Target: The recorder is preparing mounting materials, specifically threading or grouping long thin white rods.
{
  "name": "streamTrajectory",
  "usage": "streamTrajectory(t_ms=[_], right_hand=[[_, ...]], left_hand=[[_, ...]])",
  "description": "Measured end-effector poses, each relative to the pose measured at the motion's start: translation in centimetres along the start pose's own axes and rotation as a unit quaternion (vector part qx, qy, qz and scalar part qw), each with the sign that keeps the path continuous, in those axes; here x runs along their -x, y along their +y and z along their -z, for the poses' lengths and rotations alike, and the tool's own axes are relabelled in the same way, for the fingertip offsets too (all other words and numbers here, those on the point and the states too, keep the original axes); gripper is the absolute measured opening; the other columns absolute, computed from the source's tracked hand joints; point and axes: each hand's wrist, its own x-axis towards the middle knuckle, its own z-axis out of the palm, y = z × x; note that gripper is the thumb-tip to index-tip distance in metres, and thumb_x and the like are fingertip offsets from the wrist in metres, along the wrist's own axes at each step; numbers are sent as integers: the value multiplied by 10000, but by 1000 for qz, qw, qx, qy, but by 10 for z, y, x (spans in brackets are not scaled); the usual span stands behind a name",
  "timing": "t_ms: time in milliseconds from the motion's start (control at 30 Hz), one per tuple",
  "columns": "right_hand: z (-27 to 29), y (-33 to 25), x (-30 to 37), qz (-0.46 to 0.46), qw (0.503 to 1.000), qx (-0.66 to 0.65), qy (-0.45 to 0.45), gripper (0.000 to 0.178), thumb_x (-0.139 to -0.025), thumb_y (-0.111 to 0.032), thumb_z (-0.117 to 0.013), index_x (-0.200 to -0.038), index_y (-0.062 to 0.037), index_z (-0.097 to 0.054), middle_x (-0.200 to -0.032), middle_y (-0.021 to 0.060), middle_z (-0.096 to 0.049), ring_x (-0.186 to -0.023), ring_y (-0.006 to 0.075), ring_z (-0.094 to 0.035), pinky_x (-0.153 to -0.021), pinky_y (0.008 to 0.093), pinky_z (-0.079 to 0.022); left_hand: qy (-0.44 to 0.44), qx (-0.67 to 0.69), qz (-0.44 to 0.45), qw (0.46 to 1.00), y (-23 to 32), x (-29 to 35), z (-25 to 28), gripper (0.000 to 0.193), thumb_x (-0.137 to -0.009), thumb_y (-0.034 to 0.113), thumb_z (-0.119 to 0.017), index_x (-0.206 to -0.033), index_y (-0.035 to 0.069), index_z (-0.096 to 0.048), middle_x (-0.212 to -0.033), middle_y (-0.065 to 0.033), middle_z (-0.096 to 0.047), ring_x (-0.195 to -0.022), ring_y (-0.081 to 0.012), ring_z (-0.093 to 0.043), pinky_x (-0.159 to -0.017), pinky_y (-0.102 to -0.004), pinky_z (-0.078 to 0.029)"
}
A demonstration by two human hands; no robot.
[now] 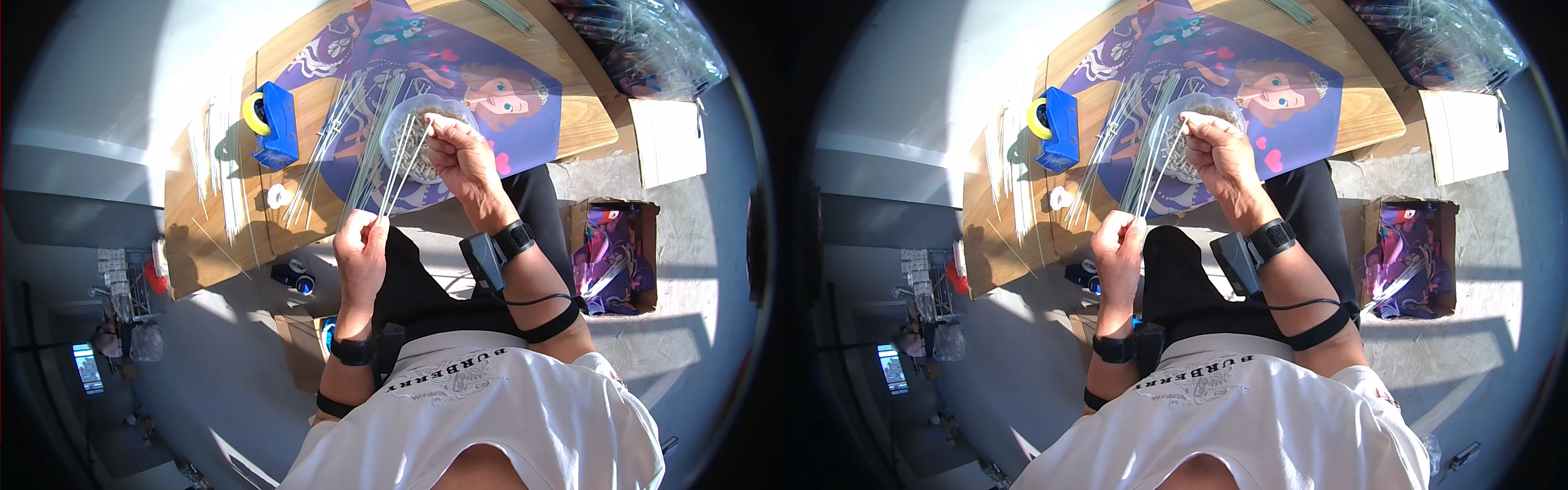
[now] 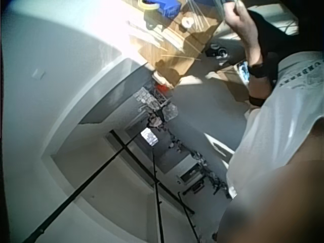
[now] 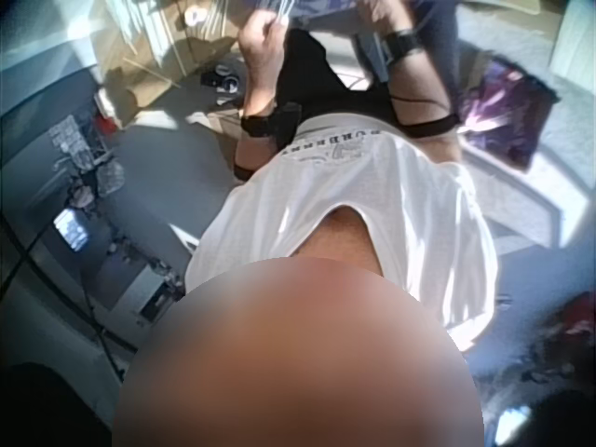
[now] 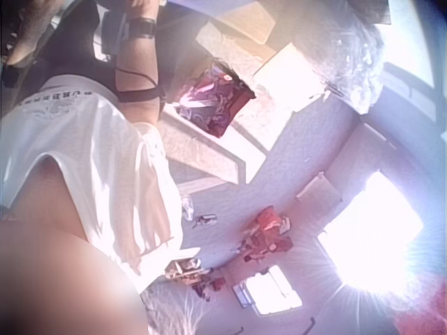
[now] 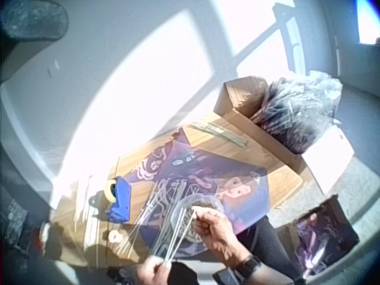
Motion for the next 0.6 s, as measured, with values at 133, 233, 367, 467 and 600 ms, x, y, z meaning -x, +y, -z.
streamTrajectory(t_ms=[133, 233, 367, 467, 600], right_hand=[[-5, 0, 2, 1, 1000, 10, 15, 161, -867, -18, -518, -984, 75, -577, -754, 29, -567, -522, 19, -346, -439, 145, -262], [-4, 0, 2, 2, 1000, 13, 21, 163, -870, -20, -511, -986, 74, -577, -758, 30, -569, -521, 19, -345, -439, 145, -263], [-3, 0, 2, 0, 1000, 13, 19, 169, -874, -25, -505, -989, 76, -575, -759, 33, -569, -522, 19, -346, -438, 146, -263], [-3, 0, 1, -1, 1000, 9, 17, 173, -875, -26, -502, -991, 79, -574, -756, 33, -566, -523, 20, -345, -439, 146, -263], [-6, -1, 2, -2, 1000, 6, 18, 175, -868, -17, -499, -989, 85, -573, -751, 32, -562, -521, 20, -345, -438, 148, -260]], left_hand=[[7, 0, 0, 1000, 1, 0, 1, 146, -859, 64, -585, -745, 15, -508, -596, 43, -395, -540, -37, -338, -478, -200, -289], [6, -6, -7, 1000, -1, 0, 1, 146, -859, 66, -585, -747, 14, -509, -592, 44, -395, -538, -36, -338, -477, -200, -288], [3, -2, -4, 1000, 1, 0, 1, 149, -860, 67, -585, -745, 13, -508, -590, 43, -395, -538, -36, -339, -477, -199, -290], [3, -3, -6, 1000, 0, 0, 1, 152, -860, 67, -584, -742, 13, -506, -591, 43, -397, -538, -35, -341, -477, -199, -292], [1, 5, -2, 1000, -3, -1, 1, 149, -857, 60, -583, -739, 13, -504, -590, 40, -400, -534, -38, -343, -477, -201, -296]])
